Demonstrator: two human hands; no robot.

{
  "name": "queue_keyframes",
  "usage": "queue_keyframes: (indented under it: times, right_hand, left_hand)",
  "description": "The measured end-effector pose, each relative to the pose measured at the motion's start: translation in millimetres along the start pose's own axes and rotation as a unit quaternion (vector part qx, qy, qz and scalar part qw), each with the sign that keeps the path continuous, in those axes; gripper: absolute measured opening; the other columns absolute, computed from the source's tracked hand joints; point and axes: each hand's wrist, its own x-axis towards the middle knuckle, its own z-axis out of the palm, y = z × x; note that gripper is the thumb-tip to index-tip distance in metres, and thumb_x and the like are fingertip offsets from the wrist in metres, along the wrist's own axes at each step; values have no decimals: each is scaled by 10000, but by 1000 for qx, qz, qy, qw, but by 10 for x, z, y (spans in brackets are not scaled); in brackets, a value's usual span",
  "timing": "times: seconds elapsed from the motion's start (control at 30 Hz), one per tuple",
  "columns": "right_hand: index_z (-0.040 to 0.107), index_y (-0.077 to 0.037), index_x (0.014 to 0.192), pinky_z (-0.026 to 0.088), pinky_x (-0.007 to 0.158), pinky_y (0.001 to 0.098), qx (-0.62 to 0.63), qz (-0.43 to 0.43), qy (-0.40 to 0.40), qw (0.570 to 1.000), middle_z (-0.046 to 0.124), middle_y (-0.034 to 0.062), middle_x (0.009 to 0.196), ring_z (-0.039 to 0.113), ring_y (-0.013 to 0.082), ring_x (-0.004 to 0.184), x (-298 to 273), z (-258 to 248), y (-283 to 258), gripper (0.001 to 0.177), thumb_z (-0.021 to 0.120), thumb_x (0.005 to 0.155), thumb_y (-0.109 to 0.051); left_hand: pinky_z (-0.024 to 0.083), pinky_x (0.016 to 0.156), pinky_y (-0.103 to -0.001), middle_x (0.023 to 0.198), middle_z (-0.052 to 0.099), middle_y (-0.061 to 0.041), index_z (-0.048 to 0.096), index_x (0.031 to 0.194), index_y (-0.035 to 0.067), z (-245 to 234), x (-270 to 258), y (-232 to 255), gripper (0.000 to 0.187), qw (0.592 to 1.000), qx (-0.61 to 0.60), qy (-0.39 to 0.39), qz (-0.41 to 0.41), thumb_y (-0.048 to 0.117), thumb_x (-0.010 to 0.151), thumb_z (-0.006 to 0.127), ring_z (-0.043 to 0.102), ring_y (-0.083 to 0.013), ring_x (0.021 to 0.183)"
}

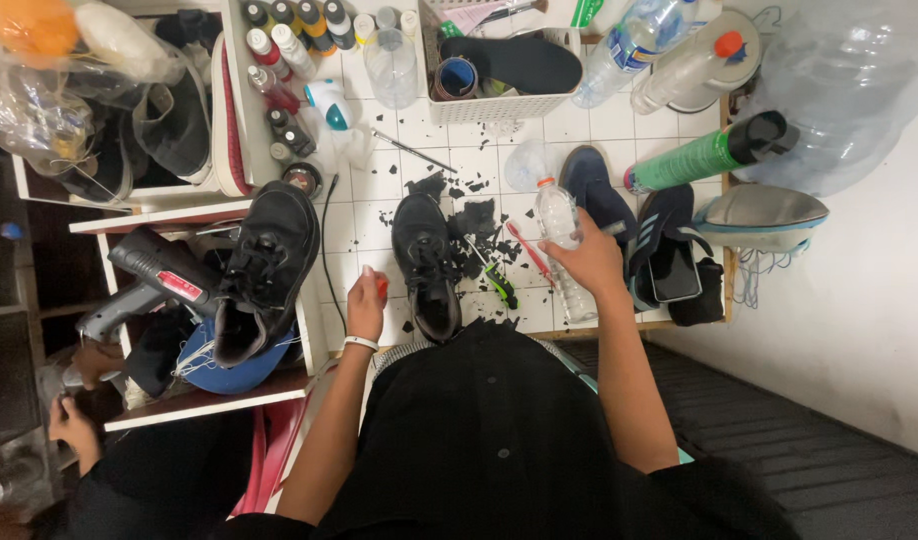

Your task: The person uses a small knife to scrape and remove material from the sole of a black shoe. They repeatedly scrape the same area, creating debris on the tiled surface. The person briefly picks up a water bottle and then resumes scraping the shoe sole.

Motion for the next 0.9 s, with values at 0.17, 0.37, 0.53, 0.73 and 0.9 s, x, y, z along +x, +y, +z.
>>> queue_keyframes:
  times: [0.17,0.37,0.53,0.73,0.9]
  right_hand:
    - [468,-129,1578,511,1048,515,54,1,22,998,687,212,1308,623,393,1263,-8,67,0,980,837,784,-569]
    - [372,-32,1603,456,1112,539,194,-62,79,976,551,295,1452,548,454,1329,-222,82,-103,1006,903,822,-378]
    - [423,15,1535,467,1112,535,225,-154,109,956,613,307,1363,590,472,1262,-383,155,-4,1018,963,710,-236]
    - [624,-37,1408,479,1072,470,255,-308,156,903,685,212,1278,665,375,1197,-639,181,-89,910,1010,609,-239]
    - [637,-175,1454,498,1057,465,120,-351,211,904,683,124,1297,663,332,1193,-573,208,108,879,937,677,-458]
  left_hand:
    - [513,694,-311,691,570,-64,666,1047,61,198,13,271,369,996,-59,-31,63,340,1127,437,570,-169,660]
    - [546,824,-348,944,658,-93,649,1165,53,454,-280,1314,205,980,-83,-107,142,187,1010,669,617,-179,842]
    - [586,944,-369,1072,687,-109,702,1212,60,793,-505,2092,388,952,-49,-165,255,117,857,849,688,-221,989]
    - [618,828,-393,1013,714,-91,761,1162,133,983,-552,2433,353,890,78,-207,398,153,824,859,717,-230,876]
    - [608,699,-367,816,671,-92,751,1025,77,983,-609,2399,332,858,192,-163,447,294,813,886,711,-275,733]
